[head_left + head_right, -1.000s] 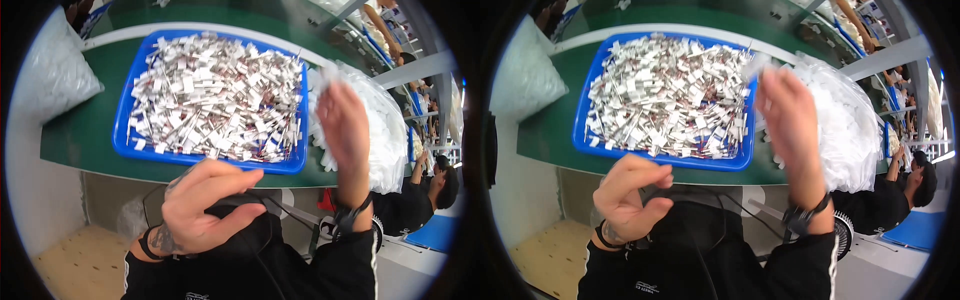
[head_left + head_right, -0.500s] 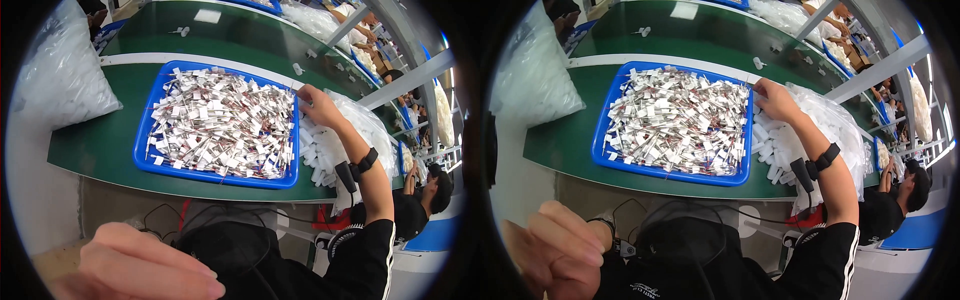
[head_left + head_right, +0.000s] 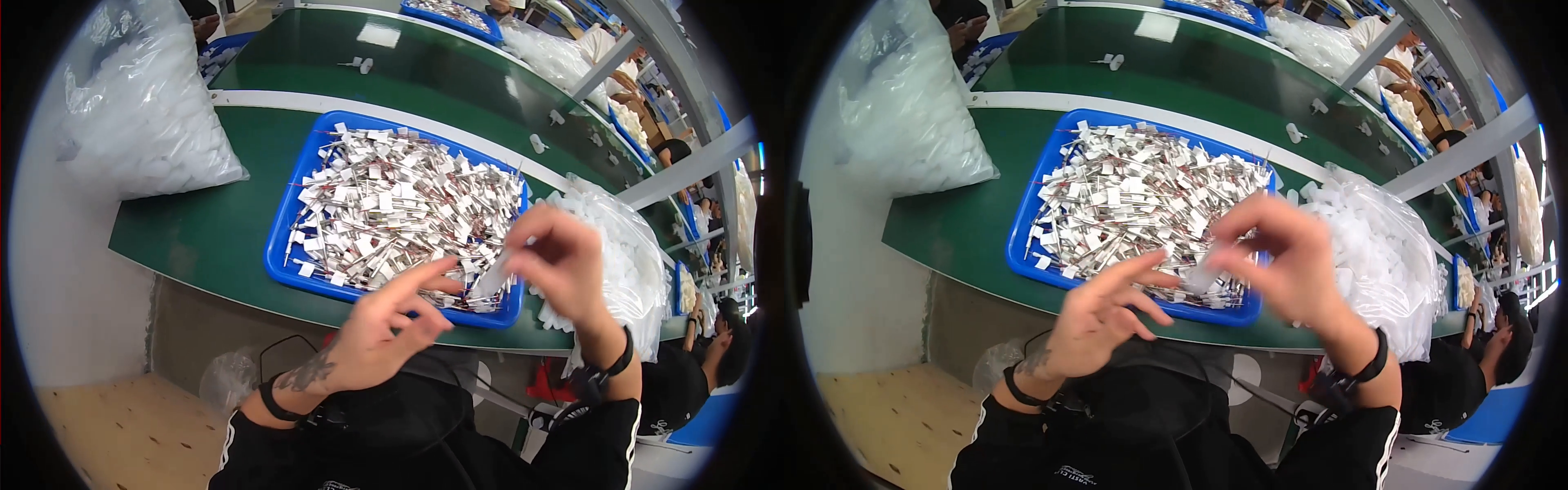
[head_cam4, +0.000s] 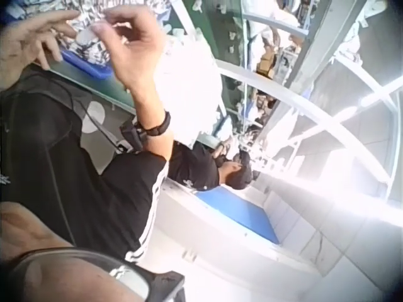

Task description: Assembling small electronic components by inserting wired connectors into white plastic caps.

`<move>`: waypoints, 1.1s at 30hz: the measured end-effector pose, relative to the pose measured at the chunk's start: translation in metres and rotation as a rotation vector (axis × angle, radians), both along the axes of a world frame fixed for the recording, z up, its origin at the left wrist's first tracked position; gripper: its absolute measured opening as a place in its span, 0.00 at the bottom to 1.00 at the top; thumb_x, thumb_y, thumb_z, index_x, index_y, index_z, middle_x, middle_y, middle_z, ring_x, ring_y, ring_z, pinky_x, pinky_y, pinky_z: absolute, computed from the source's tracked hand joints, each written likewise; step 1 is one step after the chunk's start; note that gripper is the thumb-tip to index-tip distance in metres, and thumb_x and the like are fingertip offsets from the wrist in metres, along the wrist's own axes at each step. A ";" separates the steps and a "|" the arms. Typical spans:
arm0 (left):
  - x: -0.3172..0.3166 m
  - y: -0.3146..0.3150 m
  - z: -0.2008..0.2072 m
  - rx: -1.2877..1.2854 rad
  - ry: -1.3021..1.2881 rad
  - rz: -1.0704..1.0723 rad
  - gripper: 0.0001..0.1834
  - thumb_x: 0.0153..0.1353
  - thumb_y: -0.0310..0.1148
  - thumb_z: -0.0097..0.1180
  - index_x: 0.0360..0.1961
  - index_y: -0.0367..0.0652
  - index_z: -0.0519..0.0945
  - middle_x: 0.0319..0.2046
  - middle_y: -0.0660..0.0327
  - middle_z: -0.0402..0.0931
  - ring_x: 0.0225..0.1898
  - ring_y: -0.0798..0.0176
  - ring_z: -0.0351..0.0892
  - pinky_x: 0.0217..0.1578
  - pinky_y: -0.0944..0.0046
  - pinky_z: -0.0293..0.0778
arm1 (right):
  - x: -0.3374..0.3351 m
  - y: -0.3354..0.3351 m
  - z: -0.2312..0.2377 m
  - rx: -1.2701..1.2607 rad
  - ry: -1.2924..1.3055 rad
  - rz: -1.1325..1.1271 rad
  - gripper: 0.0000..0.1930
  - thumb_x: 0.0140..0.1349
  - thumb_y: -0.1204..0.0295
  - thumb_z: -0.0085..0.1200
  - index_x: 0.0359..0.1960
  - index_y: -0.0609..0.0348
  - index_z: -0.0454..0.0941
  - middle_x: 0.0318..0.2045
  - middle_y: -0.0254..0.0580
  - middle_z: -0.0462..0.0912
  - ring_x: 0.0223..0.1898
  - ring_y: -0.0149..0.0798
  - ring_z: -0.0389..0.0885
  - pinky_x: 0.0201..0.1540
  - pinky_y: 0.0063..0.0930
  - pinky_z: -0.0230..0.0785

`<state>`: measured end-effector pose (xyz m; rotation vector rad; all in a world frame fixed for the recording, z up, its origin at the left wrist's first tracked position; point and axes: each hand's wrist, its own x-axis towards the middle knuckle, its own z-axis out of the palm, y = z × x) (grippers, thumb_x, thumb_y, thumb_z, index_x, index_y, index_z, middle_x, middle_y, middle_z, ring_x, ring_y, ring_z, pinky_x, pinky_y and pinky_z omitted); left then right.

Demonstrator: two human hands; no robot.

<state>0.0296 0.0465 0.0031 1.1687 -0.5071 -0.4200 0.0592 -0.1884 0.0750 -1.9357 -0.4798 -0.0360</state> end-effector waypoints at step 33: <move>-0.008 -0.044 0.000 -0.269 0.187 0.091 0.07 0.58 0.23 0.61 0.36 0.31 0.79 0.27 0.64 0.76 0.26 0.78 0.72 0.23 0.78 0.67 | -0.074 0.032 -0.022 0.538 0.344 -0.113 0.20 0.51 0.80 0.65 0.46 0.68 0.74 0.34 0.36 0.77 0.34 0.24 0.76 0.35 0.16 0.71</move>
